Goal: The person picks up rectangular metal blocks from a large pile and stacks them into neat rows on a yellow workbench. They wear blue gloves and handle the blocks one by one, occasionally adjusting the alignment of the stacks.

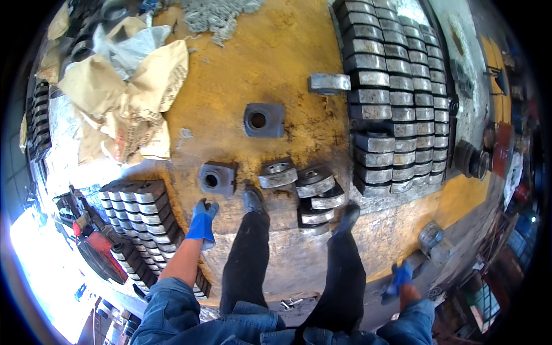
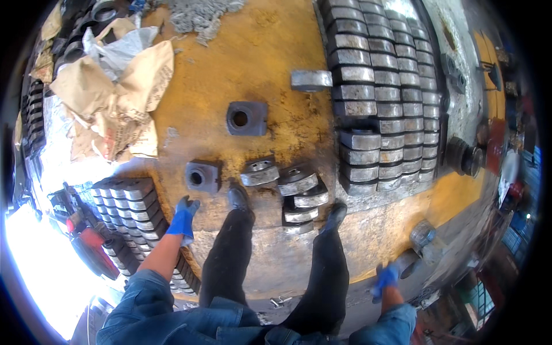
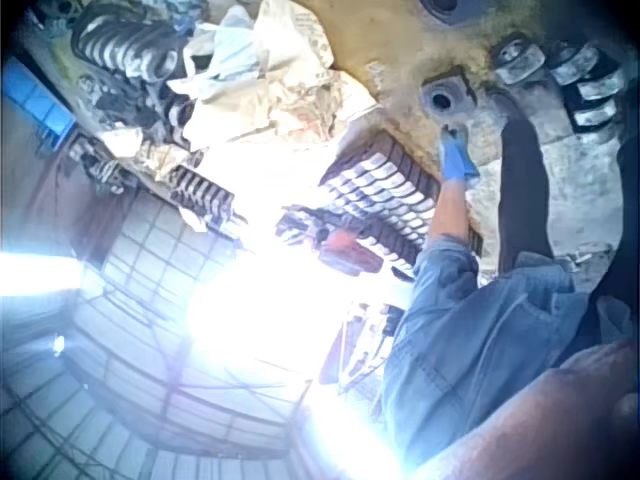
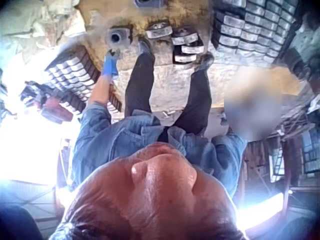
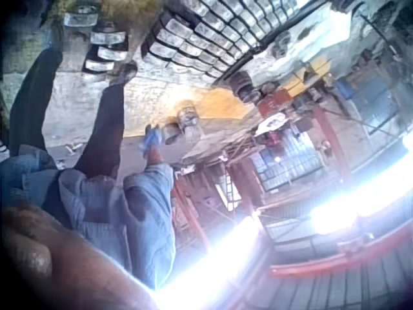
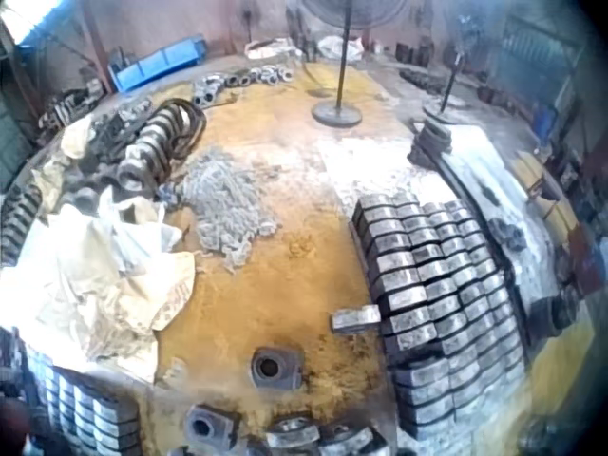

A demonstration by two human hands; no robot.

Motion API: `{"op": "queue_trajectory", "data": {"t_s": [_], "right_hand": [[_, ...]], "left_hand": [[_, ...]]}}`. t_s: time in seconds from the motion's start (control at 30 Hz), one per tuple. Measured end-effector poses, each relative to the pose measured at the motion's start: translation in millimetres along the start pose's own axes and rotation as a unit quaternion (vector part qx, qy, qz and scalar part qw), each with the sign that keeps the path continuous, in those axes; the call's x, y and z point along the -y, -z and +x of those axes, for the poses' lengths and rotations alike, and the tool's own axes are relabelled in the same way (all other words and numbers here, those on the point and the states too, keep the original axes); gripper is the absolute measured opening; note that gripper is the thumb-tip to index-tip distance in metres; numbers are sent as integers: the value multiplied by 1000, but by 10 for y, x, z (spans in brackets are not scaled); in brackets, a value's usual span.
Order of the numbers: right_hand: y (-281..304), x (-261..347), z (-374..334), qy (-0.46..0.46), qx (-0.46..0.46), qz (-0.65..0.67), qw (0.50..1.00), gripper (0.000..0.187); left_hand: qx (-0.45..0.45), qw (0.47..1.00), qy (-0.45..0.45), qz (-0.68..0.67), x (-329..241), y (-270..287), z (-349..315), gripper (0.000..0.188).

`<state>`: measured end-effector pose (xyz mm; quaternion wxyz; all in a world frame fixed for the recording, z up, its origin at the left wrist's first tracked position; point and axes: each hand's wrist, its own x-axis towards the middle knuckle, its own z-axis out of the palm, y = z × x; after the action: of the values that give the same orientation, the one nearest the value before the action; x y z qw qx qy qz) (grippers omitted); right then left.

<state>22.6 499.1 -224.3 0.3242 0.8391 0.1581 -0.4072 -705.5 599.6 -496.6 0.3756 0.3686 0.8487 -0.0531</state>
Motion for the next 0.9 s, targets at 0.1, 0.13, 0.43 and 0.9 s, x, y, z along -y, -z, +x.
{"op": "queue_trajectory", "data": {"t_s": [0.1,0.13,0.43,0.9], "right_hand": [[-115,-1028,-817,-32,-15,-17,999,55],[-278,-1040,-1020,-26,-3,-13,1000,54],[-971,-1280,-2332,-24,34,49,998,45],[-1388,-1519,-2951,38,58,90,993,33]], "left_hand": [[62,993,21,-103,-19,-34,-440,83],[51,994,26,-94,102,266,-452,82],[44,979,1,-197,-483,2425,-967,66],[116,953,-150,-235,-3042,3745,366,74]]}}
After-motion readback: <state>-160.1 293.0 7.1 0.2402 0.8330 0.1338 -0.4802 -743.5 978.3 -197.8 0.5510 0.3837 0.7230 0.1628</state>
